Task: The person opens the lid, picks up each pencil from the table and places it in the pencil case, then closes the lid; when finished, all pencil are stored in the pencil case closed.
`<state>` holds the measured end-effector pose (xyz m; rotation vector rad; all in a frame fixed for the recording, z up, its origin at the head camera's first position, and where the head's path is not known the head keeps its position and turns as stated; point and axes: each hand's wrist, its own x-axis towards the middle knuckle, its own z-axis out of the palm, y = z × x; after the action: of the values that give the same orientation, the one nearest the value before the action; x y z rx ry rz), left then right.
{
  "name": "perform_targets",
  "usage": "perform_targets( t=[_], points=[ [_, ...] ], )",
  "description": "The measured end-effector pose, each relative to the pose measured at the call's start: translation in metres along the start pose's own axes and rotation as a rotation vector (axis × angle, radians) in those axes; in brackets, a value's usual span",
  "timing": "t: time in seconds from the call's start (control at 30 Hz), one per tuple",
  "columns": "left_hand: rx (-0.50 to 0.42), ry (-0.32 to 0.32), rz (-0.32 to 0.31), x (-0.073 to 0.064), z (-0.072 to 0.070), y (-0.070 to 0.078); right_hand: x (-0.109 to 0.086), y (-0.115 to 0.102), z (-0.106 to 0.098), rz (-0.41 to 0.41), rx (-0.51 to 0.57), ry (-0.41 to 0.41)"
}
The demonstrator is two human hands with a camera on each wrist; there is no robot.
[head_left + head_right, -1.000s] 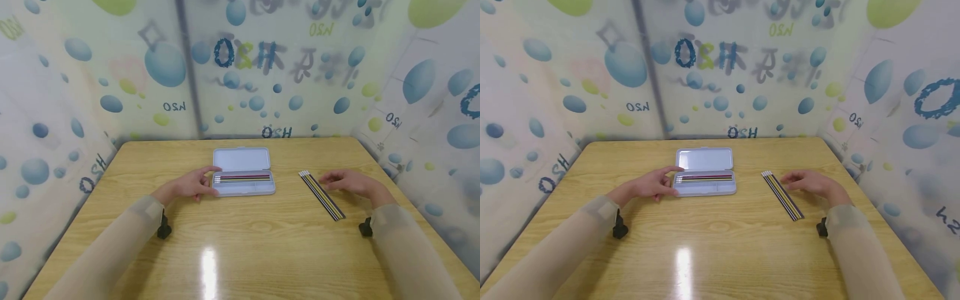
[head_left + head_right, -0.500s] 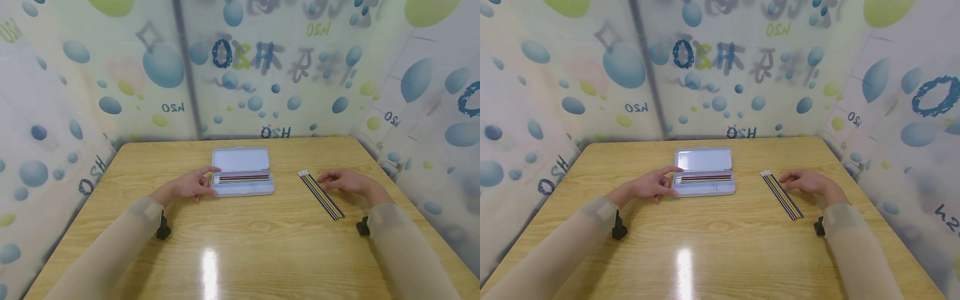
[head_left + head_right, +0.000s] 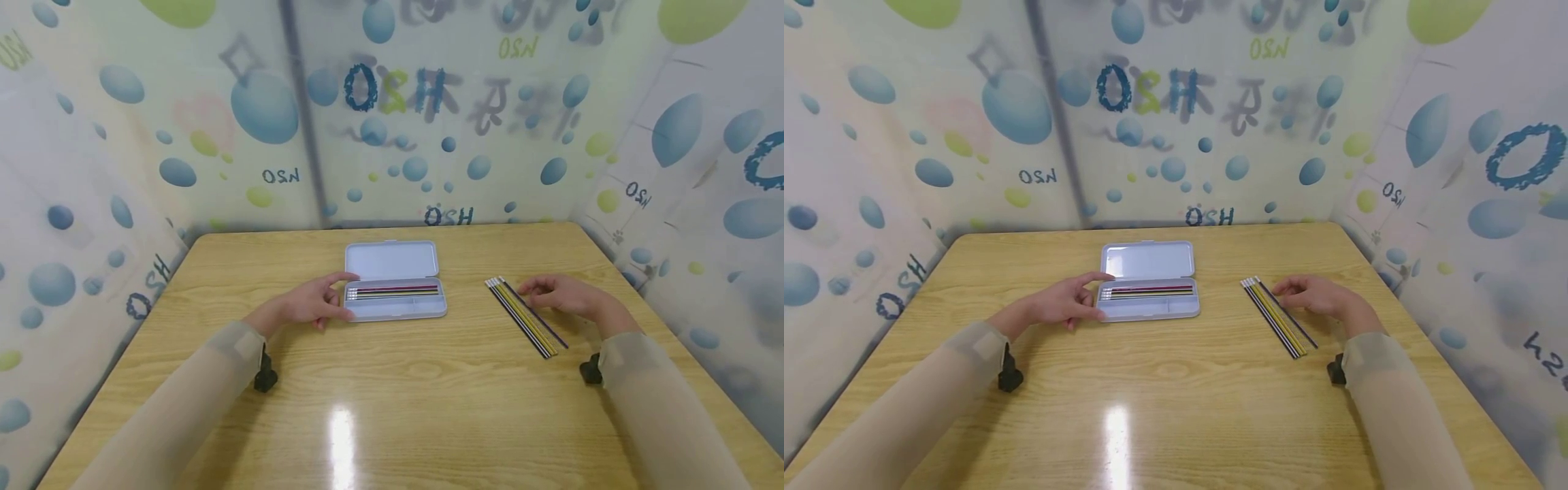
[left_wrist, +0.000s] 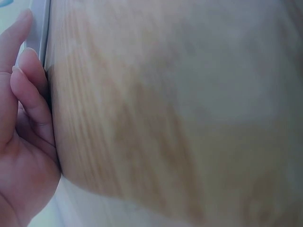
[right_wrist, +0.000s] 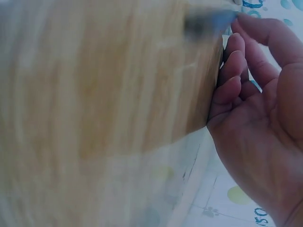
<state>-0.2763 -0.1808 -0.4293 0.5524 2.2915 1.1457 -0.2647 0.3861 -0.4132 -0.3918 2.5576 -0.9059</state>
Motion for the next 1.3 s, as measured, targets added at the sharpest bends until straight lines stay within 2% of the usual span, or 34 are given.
perform_targets(
  t=[0.47,0.73,0.97,1.3],
  points=[
    [0.016,0.008,-0.009,-0.004,-0.002,-0.002,-0.001,-0.006,0.003,0.027,-0.062,0.047],
    [0.004,0.01,-0.008,-0.007,-0.001,-0.001,0.001,-0.005,0.005,0.014,-0.022,0.04],
    [-0.007,0.001,0.007,-0.006,0.003,0.0,-0.002,-0.003,0.004,0.04,-0.119,0.106],
    [-0.012,0.012,-0.004,-0.004,0.002,0.002,-0.005,-0.015,0.001,0.072,-0.226,0.167]
  ],
)
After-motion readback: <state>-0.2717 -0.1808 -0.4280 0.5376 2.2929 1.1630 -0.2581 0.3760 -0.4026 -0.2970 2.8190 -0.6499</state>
